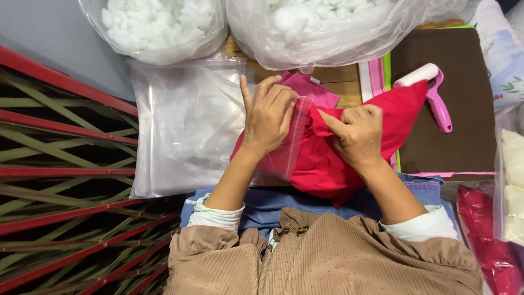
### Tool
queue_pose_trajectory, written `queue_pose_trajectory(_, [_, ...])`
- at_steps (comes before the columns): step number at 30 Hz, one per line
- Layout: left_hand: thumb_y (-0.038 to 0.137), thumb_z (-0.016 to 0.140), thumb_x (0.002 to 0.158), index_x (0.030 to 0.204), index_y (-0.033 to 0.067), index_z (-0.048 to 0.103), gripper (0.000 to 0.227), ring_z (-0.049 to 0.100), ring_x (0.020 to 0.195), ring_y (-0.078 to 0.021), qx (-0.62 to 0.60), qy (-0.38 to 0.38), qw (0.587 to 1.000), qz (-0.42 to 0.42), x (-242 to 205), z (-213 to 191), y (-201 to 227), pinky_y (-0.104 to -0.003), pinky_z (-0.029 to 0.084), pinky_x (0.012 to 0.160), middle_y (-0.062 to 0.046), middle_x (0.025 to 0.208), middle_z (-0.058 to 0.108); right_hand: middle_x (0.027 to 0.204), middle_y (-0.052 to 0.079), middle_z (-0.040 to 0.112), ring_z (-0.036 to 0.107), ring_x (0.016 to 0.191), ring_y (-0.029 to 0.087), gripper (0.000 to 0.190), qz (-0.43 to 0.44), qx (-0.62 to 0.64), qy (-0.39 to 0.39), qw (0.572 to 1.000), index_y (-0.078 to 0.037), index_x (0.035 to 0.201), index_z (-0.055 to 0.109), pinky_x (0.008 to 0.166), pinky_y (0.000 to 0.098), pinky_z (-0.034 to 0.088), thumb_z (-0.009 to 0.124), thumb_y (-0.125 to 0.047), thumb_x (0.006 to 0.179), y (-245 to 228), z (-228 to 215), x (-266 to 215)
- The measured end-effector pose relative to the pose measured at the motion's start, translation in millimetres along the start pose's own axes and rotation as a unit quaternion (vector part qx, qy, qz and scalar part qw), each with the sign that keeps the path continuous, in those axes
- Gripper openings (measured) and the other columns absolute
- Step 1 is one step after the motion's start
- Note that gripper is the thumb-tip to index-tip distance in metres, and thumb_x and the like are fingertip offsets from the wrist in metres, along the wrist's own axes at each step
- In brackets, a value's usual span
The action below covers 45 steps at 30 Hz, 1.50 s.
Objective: Cleaning a red fabric piece with a lint roller and placing it into a plastic bag
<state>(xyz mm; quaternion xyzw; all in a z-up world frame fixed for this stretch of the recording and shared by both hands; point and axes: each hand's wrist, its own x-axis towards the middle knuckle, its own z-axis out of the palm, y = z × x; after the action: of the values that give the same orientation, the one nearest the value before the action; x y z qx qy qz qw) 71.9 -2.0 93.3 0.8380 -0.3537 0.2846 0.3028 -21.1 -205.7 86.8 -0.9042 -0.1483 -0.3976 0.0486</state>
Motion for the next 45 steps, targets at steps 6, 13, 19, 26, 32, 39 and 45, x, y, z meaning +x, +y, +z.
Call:
queue_pose_trajectory(6, [0.024,0.059,0.102,0.097,0.0240,0.069,0.012,0.058,0.121,-0.0191,-0.169,-0.019,0.985,-0.036,-7,14,10,-0.058,-0.005,0.122,0.006,0.100,0.071,0.070,0.001,0.039,0.056,0.074,0.024,0.023,0.026,0.109,-0.042,0.993,-0.022,0.100,0.076,0.083,0.0413,0.042,0.069,-0.008,0.083,-7,20,-12])
queue_pose_trajectory(13, [0.033,0.059,0.101,0.108,0.0268,0.068,0.013,0.052,0.131,-0.0211,-0.146,-0.050,0.988,-0.023,-21,32,25,-0.062,-0.003,0.122,0.006,0.116,0.066,0.070,0.006,0.060,0.066,0.077,0.030,0.014,0.102,0.124,-0.060,0.985,-0.012,0.076,0.063,0.080,0.0447,0.046,0.076,-0.010,0.072,7,42,-20])
queue_pose_trajectory(19, [0.027,0.071,0.095,0.124,0.0186,0.061,0.032,0.038,0.144,-0.0356,-0.045,-0.070,0.992,-0.099,-40,21,-2,-0.067,0.015,0.117,-0.007,0.144,0.050,0.115,0.017,0.065,0.059,0.113,0.041,0.050,0.246,0.010,-0.121,0.962,-0.010,0.132,0.064,0.094,0.0561,0.043,0.086,-0.021,0.088,62,10,-2])
queue_pose_trajectory(26, [0.039,0.080,0.076,0.083,0.0220,0.066,0.023,0.057,0.111,-0.0265,0.096,-0.362,0.923,-0.086,-105,38,-44,-0.063,0.034,0.110,-0.001,0.104,0.061,0.114,0.017,0.071,0.069,0.108,0.043,0.043,0.232,0.065,-0.493,0.836,-0.018,0.118,0.074,0.086,0.0559,0.056,0.066,-0.051,0.091,-7,-15,-32])
queue_pose_trajectory(32, [0.028,0.094,0.054,0.102,0.0154,0.064,0.058,0.054,0.119,-0.0372,0.110,-0.383,0.917,-0.017,-126,45,-28,-0.066,0.037,0.110,-0.014,0.114,0.057,0.162,0.026,0.031,0.041,0.142,0.054,0.065,0.137,-0.062,-0.559,0.815,-0.038,0.156,0.035,0.089,0.0603,0.057,0.061,-0.025,0.098,-48,54,-109])
queue_pose_trajectory(39, [0.034,0.096,0.060,0.128,0.0160,0.054,0.082,0.036,0.146,-0.0409,0.147,-0.271,0.951,0.029,-105,37,-16,-0.063,0.031,0.118,-0.022,0.153,0.041,0.122,0.009,0.074,0.066,0.120,0.034,0.062,0.253,0.193,-0.321,0.892,-0.025,0.129,0.072,0.100,0.0484,0.052,0.054,0.005,0.077,27,13,-39])
queue_pose_trajectory(45, [0.054,0.071,0.091,0.156,0.0230,0.041,0.078,0.035,0.150,-0.0392,0.143,-0.021,0.983,0.113,-73,33,-10,-0.063,0.019,0.121,-0.017,0.159,0.043,0.099,0.006,0.074,0.066,0.100,0.011,0.044,0.383,0.432,-0.105,0.810,-0.014,0.116,0.077,0.097,0.0328,0.054,0.052,0.011,0.090,38,-27,4])
